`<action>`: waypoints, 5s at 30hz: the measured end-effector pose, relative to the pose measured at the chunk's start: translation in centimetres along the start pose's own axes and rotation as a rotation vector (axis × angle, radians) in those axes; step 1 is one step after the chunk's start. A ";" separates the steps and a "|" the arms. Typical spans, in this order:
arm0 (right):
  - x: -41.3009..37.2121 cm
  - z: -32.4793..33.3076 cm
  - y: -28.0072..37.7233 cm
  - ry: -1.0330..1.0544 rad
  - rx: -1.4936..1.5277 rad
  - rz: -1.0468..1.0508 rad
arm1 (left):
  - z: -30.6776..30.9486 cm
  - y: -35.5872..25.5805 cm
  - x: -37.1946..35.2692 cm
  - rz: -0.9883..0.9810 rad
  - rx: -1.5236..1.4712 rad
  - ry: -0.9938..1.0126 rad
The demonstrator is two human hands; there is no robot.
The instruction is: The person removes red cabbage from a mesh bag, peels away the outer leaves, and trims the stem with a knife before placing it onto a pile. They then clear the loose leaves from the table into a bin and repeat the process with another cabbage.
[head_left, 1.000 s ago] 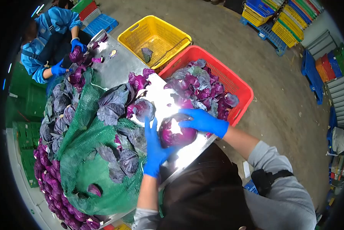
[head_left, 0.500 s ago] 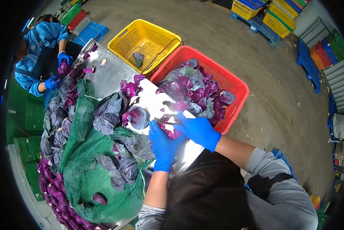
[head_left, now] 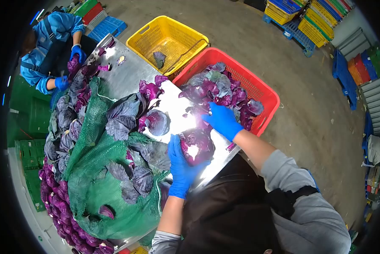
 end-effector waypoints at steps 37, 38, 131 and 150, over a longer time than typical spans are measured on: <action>-0.5 -2.0 5.1 0.127 -0.098 0.516 | 0.3 -0.2 -1.0 -0.132 0.005 -0.038; -1.2 -1.9 5.6 0.067 -0.087 0.565 | 0.9 -1.7 -0.6 -0.072 0.005 -0.068; -3.5 0.9 6.0 0.413 0.534 0.379 | 3.9 -0.3 2.4 -0.074 0.192 0.174; -7.9 -2.0 6.3 -0.032 -0.433 0.167 | -0.3 0.0 4.5 0.198 0.105 -0.092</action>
Point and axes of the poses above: each hand's wrist, its own x-axis towards the middle knuckle, its own z-axis out of the back of the hand, y = z × x, the point moved 2 cm from there along x, towards the middle knuckle, and after that the axes turned 13 degrees about y, right-handed, at the moved point
